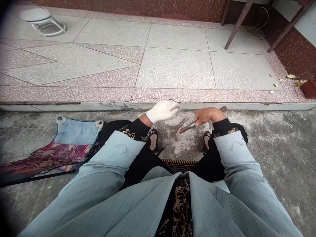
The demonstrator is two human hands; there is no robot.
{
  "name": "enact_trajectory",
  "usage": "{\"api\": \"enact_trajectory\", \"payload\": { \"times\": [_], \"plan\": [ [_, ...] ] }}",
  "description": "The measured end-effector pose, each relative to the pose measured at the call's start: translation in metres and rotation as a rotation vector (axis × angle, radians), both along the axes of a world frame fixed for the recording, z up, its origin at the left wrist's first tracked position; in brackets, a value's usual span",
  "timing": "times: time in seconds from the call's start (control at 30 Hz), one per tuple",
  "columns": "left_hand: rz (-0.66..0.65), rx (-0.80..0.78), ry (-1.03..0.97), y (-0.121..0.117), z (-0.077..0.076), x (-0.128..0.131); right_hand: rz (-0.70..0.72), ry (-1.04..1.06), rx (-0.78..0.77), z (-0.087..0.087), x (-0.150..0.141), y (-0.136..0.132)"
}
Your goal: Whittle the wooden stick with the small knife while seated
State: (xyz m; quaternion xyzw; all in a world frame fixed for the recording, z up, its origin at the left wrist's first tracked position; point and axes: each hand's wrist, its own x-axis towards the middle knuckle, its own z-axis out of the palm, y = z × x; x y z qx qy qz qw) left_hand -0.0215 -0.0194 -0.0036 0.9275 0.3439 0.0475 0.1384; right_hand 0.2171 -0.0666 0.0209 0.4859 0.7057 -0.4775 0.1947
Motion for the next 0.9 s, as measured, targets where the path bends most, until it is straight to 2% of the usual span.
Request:
{"api": "enact_trajectory", "payload": {
  "times": [0.07,0.13,0.2,0.3,0.37,0.43,0.53,0.67,0.8,0.9],
  "plan": [
    [0.001,-0.089,-0.073,-0.001,0.002,-0.003,-0.028,0.342,-0.110,0.008,0.008,-0.008],
    [-0.010,-0.230,-0.182,-0.004,0.005,-0.004,-0.198,0.616,-0.024,0.012,0.014,-0.013],
    [-0.015,-0.394,-0.290,-0.010,0.007,-0.002,-0.462,0.806,0.133,0.010,0.015,-0.014],
    [-0.061,-0.574,-0.393,-0.020,0.007,0.004,-0.808,0.909,0.261,-0.001,0.012,-0.008],
    [-0.119,-0.621,-0.407,-0.024,0.005,0.009,-0.929,0.903,0.279,-0.008,0.008,-0.002],
    [-0.135,-0.649,-0.404,-0.026,0.001,0.012,-0.989,0.898,0.290,-0.011,0.006,0.001],
    [-0.091,-0.725,-0.408,-0.025,-0.004,0.015,-1.034,0.934,0.294,-0.010,0.003,0.001],
    [-0.089,-0.787,-0.440,-0.024,-0.005,0.016,-1.011,0.962,0.315,-0.007,-0.002,-0.001],
    [-0.113,-0.691,-0.466,-0.023,-0.003,0.016,-1.026,0.838,0.532,-0.014,-0.002,0.007],
    [-0.124,-0.700,-0.489,-0.021,-0.004,0.016,-1.014,0.579,0.766,-0.019,0.006,0.013]
  ]
}}
